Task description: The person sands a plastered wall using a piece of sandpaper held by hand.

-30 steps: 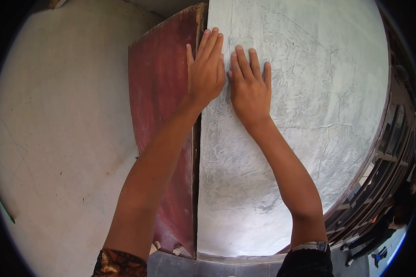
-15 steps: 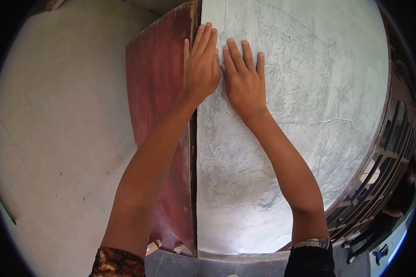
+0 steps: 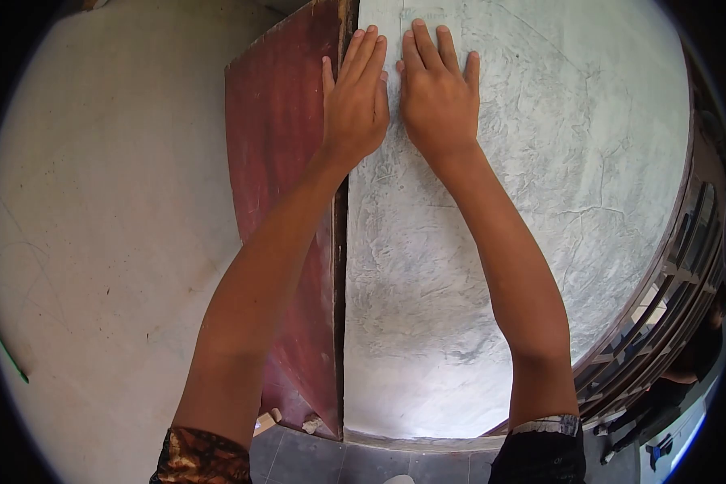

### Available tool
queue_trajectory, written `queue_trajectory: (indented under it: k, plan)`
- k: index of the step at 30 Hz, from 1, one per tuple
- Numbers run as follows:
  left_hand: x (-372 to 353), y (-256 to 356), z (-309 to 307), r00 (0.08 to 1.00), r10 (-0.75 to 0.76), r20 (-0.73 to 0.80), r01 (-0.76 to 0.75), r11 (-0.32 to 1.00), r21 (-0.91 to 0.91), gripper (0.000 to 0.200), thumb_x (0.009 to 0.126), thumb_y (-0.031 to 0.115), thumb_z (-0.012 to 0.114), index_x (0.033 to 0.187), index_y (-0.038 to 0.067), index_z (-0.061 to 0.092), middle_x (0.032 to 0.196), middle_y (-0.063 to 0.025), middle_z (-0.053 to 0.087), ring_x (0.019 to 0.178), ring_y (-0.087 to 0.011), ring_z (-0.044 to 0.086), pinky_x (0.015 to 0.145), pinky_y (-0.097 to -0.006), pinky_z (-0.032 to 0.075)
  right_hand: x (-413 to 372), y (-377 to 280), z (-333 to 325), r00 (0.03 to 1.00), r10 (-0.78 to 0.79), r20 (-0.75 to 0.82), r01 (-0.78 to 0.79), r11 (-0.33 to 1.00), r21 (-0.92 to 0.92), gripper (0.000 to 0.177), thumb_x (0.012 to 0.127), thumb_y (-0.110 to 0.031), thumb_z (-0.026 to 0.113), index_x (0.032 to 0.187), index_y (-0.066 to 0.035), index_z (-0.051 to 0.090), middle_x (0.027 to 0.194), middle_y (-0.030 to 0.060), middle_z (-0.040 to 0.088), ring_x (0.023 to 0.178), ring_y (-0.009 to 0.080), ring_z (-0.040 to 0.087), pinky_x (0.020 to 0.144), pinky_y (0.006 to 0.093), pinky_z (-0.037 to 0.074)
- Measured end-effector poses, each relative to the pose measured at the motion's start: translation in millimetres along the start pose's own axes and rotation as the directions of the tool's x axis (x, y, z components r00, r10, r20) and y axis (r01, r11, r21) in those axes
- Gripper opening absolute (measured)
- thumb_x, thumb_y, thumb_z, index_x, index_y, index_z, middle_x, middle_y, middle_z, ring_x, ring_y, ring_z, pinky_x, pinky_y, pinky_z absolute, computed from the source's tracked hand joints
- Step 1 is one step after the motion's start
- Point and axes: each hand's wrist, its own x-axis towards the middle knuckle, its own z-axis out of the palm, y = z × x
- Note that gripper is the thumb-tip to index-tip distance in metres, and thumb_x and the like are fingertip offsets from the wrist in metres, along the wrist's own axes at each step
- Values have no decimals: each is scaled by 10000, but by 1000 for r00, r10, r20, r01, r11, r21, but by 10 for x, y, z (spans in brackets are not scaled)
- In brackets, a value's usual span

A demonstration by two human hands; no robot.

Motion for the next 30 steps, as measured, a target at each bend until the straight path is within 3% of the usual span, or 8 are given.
queue_trajectory:
  k: [5,10,14,18,21,25,28,30]
  plan:
    - [-8,-9,17,1000,0,-21,0,1000,0,508,1058,92,391,1561,57,443,1660,-100,383,1570,-288,278,1226,-648,138,-533,-105,-196,994,-27,104,27,1000,-3,404,1006,-209,601,1376,-51,636,1528,72,542,1463,297,444,1149,682,314]
    - [-9,3,-5,1000,1,7,-1,1000,2,506,1061,108,386,1561,57,442,1662,-96,381,1573,-287,268,1226,-650,137,59,-14,-54,999,22,34,-22,1000,-4,391,1044,-196,552,1409,-65,601,1549,80,529,1468,313,444,1134,694,331]
    - [-25,-8,11,1000,-6,3,6,1000,-9,513,1059,107,387,1567,64,435,1667,-95,373,1576,-284,262,1226,-652,128,-641,-206,-271,988,20,154,-26,999,36,396,1021,-181,571,1389,-43,618,1528,66,540,1478,306,427,1149,707,291]
    - [-5,0,0,1000,-8,7,8,1000,-12,515,1055,105,391,1565,64,439,1669,-98,369,1575,-288,265,1223,-658,126,-72,-38,-79,999,13,34,-14,999,31,381,1022,-196,572,1366,-49,645,1530,61,538,1469,299,437,1148,721,276]
    - [-2,-12,-1,1000,-5,10,5,1000,-5,514,1054,102,391,1563,62,442,1668,-99,370,1574,-288,267,1222,-659,128,-26,-84,-73,999,30,33,-30,1000,6,375,1022,-201,572,1358,-53,652,1520,54,550,1462,288,446,1147,720,278]
    - [-16,-10,7,1000,-6,2,6,1000,-16,513,1054,100,387,1562,62,444,1668,-97,371,1573,-289,270,1220,-662,128,-591,-226,-323,994,31,102,-37,998,55,382,1008,-200,592,1351,-42,652,1495,60,572,1450,299,458,1131,721,304]
    - [-11,-14,30,1000,-5,12,5,1000,-13,511,1053,98,392,1559,56,447,1665,-100,376,1570,-291,277,1219,-666,126,-27,-63,-81,998,43,50,-44,999,10,389,990,-185,610,1353,-52,653,1515,55,559,1449,296,466,1126,710,321]
    - [0,-27,19,1000,26,-4,-26,1000,0,495,1031,80,429,1516,-13,465,1649,-132,389,1561,-301,293,1199,-704,147,34,-30,-32,998,57,0,-57,998,-2,392,982,-178,616,1353,-57,655,1527,52,550,1453,292,464,1126,707,322]
